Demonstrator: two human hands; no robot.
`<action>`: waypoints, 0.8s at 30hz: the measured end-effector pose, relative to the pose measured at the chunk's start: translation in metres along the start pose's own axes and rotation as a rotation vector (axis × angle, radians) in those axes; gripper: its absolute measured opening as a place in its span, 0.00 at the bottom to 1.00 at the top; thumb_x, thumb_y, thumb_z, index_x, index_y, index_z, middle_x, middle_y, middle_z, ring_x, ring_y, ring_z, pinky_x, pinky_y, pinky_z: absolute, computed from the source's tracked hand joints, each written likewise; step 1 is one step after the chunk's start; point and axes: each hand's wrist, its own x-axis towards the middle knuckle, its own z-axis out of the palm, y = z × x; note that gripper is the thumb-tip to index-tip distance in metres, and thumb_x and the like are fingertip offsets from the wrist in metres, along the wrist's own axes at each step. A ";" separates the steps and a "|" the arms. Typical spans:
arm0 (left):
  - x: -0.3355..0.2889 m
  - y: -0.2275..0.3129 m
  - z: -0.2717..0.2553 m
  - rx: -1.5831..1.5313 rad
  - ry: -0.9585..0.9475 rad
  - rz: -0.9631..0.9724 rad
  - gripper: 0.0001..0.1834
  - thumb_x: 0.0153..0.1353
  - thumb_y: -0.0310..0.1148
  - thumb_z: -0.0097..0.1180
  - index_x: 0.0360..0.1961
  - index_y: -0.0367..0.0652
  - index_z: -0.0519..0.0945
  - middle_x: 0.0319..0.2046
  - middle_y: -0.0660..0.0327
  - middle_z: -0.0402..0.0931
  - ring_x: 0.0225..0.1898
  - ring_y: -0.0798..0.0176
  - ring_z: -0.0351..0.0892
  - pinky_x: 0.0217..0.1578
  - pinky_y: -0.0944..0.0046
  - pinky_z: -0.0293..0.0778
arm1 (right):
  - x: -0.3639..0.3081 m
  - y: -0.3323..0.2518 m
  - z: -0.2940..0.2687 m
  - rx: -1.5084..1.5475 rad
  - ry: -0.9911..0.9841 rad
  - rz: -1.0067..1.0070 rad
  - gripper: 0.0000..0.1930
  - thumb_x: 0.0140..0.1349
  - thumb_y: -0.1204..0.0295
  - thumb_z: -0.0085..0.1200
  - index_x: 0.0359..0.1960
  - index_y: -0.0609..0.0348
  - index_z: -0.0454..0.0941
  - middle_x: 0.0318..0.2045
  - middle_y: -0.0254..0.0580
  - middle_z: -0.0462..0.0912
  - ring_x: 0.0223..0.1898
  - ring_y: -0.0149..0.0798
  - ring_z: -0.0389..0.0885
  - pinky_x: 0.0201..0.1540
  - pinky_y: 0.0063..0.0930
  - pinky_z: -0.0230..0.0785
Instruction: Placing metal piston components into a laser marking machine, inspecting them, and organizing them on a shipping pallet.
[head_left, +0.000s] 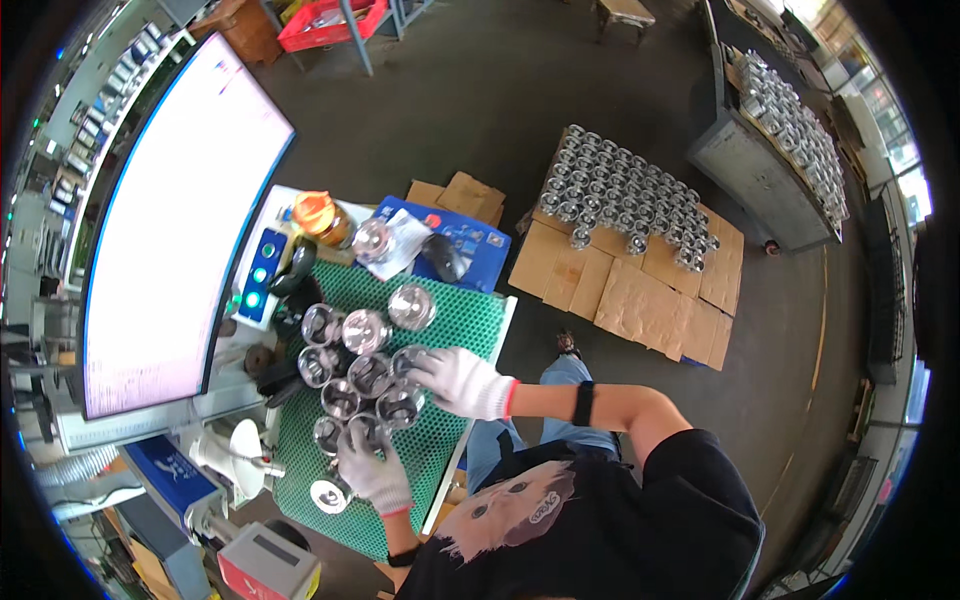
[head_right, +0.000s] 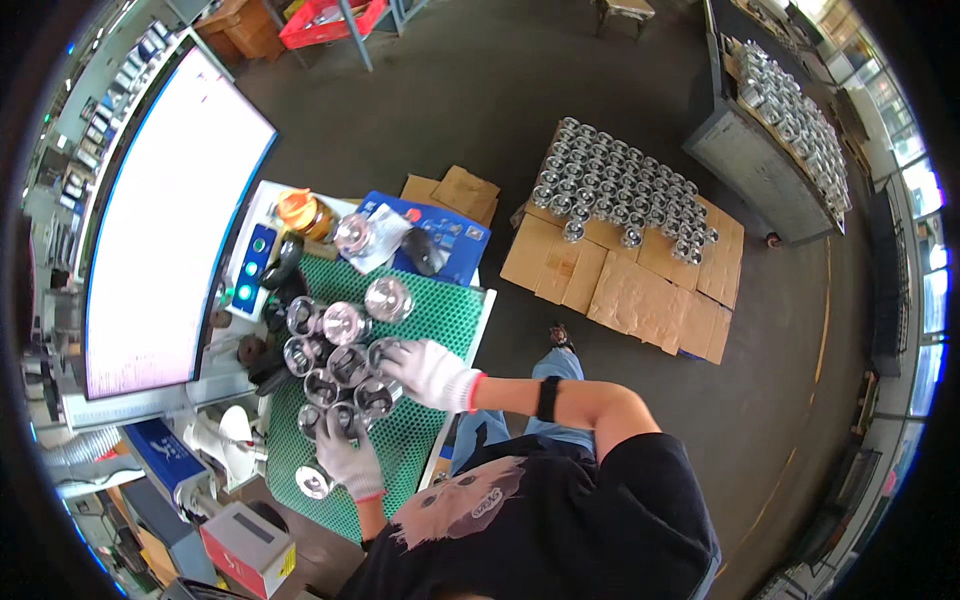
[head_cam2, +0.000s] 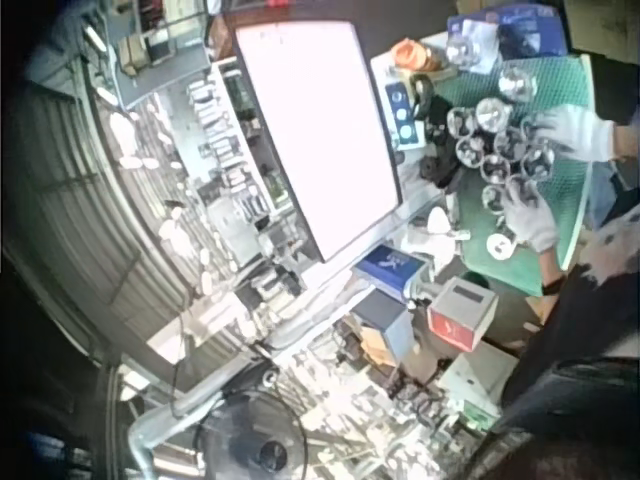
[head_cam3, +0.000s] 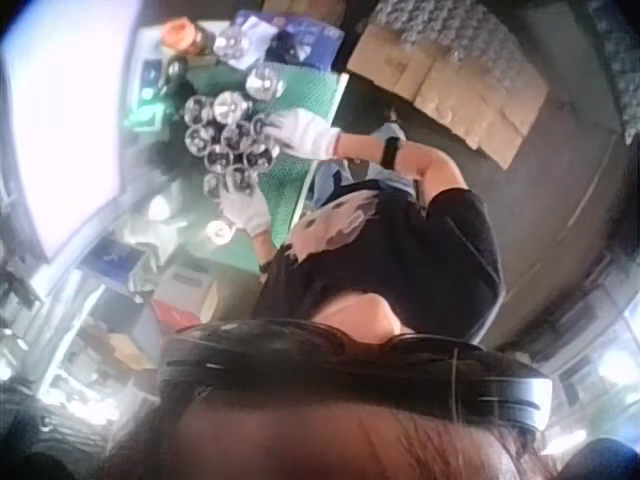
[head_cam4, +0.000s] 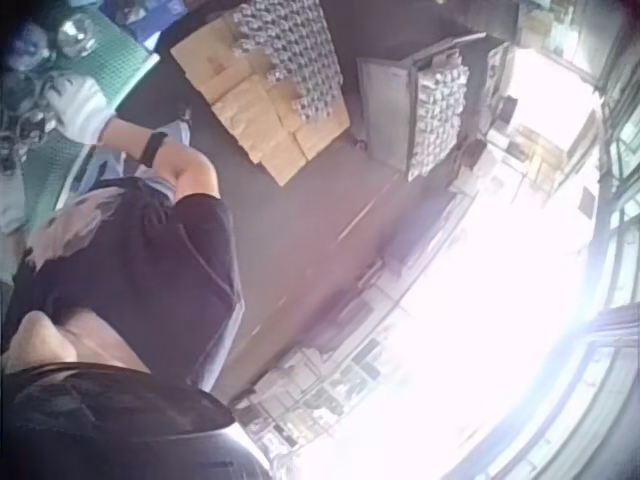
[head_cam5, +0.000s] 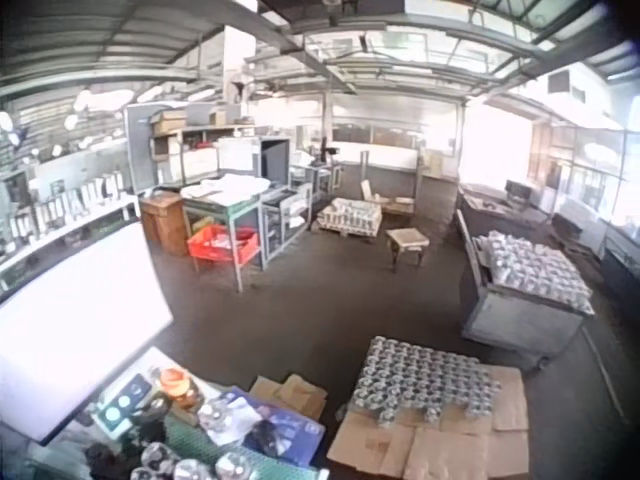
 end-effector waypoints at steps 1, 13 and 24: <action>-0.007 0.009 -0.001 -0.036 0.001 0.050 0.23 0.49 0.30 0.60 0.49 0.43 0.73 0.42 0.46 0.74 0.40 0.40 0.75 0.39 0.46 0.71 | -0.016 0.020 -0.016 -0.002 -0.075 0.029 0.22 0.44 0.71 0.58 0.44 0.59 0.71 0.43 0.48 0.75 0.44 0.49 0.77 0.45 0.39 0.73; -0.153 0.110 0.091 0.003 -0.605 -0.661 0.22 0.50 0.39 0.60 0.46 0.40 0.78 0.44 0.49 0.78 0.45 0.45 0.78 0.47 0.54 0.73 | -0.204 0.426 -0.078 -0.028 -0.713 0.859 0.34 0.47 0.52 0.59 0.60 0.45 0.70 0.49 0.46 0.80 0.51 0.50 0.79 0.50 0.42 0.72; -0.105 0.292 0.263 0.068 -0.959 -0.750 0.20 0.51 0.38 0.59 0.44 0.40 0.78 0.40 0.51 0.77 0.41 0.47 0.77 0.43 0.54 0.72 | -0.223 0.718 0.012 0.081 -0.666 1.259 0.45 0.47 0.60 0.61 0.70 0.36 0.52 0.67 0.51 0.60 0.66 0.57 0.62 0.63 0.50 0.59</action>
